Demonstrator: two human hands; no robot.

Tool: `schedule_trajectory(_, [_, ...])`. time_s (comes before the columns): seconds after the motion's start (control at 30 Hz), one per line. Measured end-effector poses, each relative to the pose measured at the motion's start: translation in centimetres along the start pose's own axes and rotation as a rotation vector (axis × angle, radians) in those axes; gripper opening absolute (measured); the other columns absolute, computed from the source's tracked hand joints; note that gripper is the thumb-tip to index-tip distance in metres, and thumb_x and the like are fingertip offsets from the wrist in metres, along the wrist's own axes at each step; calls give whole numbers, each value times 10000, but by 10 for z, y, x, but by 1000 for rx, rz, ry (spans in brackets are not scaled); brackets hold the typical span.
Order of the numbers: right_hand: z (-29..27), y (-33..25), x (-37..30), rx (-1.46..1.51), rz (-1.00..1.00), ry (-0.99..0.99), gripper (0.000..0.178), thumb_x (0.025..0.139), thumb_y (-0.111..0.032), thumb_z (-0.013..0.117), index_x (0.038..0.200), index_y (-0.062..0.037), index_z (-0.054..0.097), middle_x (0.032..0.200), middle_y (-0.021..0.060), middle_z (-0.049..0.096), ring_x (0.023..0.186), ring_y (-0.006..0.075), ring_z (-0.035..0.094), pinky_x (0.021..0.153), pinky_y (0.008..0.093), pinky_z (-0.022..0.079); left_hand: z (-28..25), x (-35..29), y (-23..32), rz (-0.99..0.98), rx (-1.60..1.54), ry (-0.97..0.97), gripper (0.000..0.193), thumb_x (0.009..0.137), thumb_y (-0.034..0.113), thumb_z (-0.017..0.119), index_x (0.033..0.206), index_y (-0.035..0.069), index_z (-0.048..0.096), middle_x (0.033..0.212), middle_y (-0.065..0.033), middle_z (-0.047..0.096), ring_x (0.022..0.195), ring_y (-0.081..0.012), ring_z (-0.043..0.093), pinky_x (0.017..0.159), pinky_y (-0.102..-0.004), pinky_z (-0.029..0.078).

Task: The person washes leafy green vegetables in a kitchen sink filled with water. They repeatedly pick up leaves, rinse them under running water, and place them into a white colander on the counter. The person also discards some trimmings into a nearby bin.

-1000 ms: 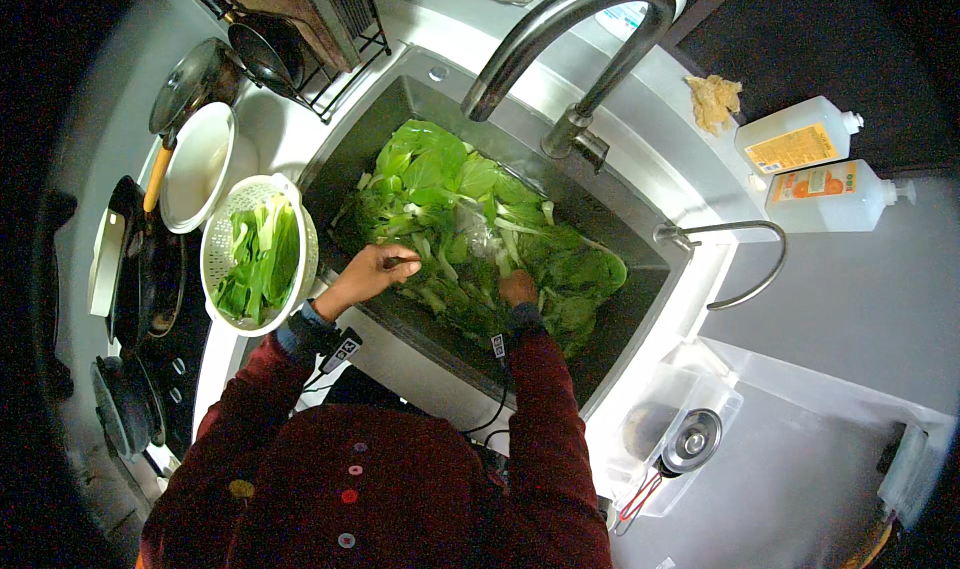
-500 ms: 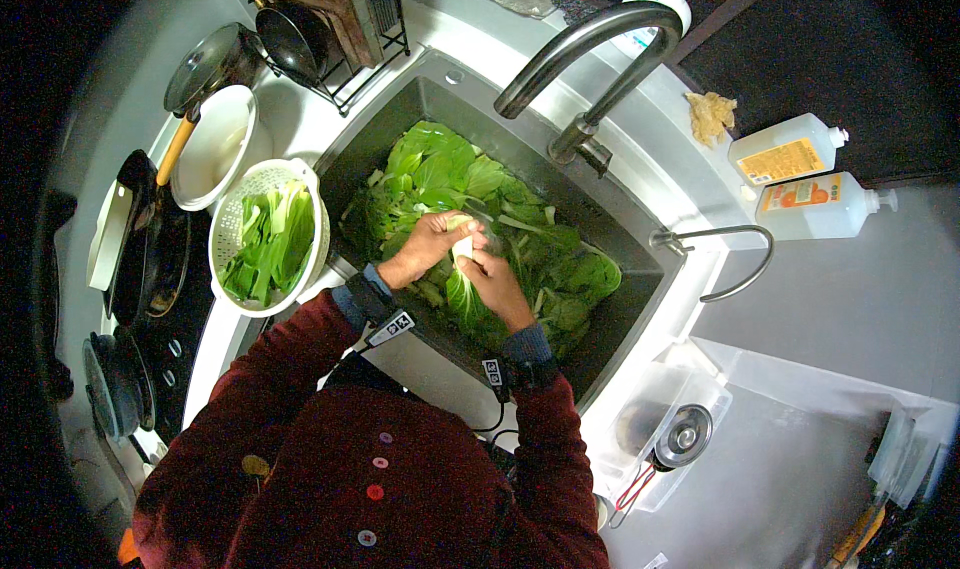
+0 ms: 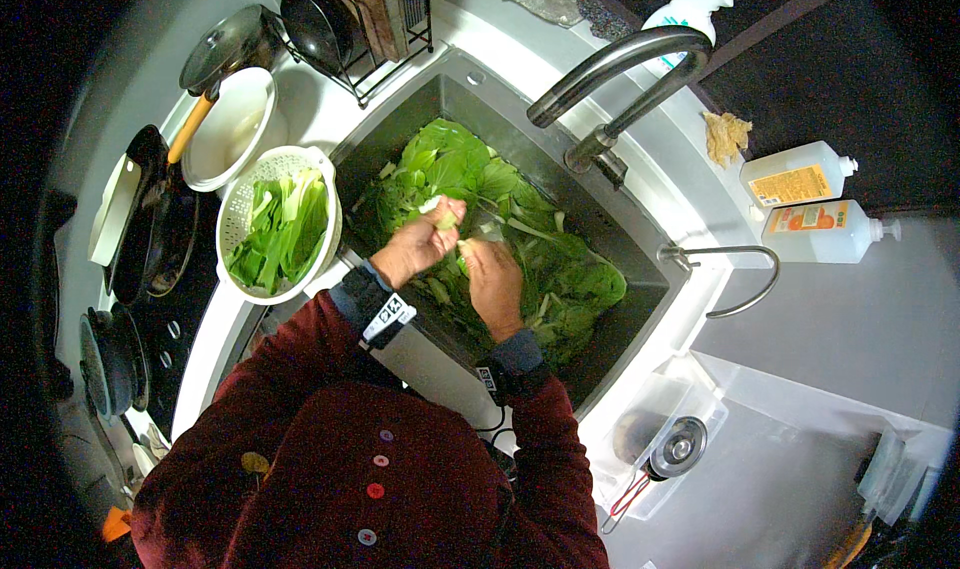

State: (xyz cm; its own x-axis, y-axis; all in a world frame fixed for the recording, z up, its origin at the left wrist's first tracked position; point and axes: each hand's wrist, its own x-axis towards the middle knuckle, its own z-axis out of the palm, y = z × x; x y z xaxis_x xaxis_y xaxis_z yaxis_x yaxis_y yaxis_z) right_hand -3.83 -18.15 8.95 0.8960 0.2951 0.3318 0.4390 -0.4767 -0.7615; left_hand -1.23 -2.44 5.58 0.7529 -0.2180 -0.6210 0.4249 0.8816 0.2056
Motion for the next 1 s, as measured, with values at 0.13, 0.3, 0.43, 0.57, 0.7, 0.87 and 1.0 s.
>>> schedule_trajectory(0.13, [-18,19,2,133,462,86,184,860,-183,527,892,-14,592,774,107,582,683,167,521,635,298,412,-3,-11,22,339,448,132,244,883,301,498,1008,96,542,949,-36,612,800,-97,586,579,-212,446])
schedule_trajectory(0.3, [-19,26,7,737,593,-47,241,858,-216,567,909,16,604,793,-30,557,682,63,458,619,213,370,8,-33,9,22,878,-106,468,835,427,533,1128,67,474,1006,-61,597,889,-134,577,748,-290,484])
schedule_trajectory(0.43, [-6,11,14,542,572,-46,253,832,-240,603,881,8,612,707,-12,561,639,52,467,569,214,383,17,-48,-9,-7,913,-291,508,798,373,614,1156,47,459,1004,-36,564,896,-114,523,753,-275,448])
schedule_trajectory(0.57, [3,-7,19,362,472,-105,248,829,-243,604,894,-4,609,689,-2,571,629,42,484,529,197,389,20,-69,9,149,1188,-280,474,726,242,711,1104,51,496,967,-52,574,866,-123,527,758,-254,433])
schedule_trajectory(0.7, [3,3,17,564,483,-110,261,842,-230,581,982,-10,580,718,12,571,621,54,501,541,207,415,11,-112,65,571,1533,-115,544,689,280,728,1125,79,472,938,-77,581,881,-186,553,791,-309,439])
schedule_trajectory(0.87, [-2,68,3,401,565,-174,273,858,-261,553,998,-28,585,759,37,589,634,101,529,550,249,435,-28,-178,168,588,1445,186,744,689,180,742,1298,63,332,1143,-156,506,982,-191,526,816,-276,448])
schedule_trajectory(1.0, [-8,133,-14,154,600,-106,260,850,-287,551,982,-66,591,762,69,577,641,196,544,579,348,460,-51,-183,191,541,2069,690,772,685,288,726,1297,40,325,1266,-253,391,1181,-324,396,945,-389,358])
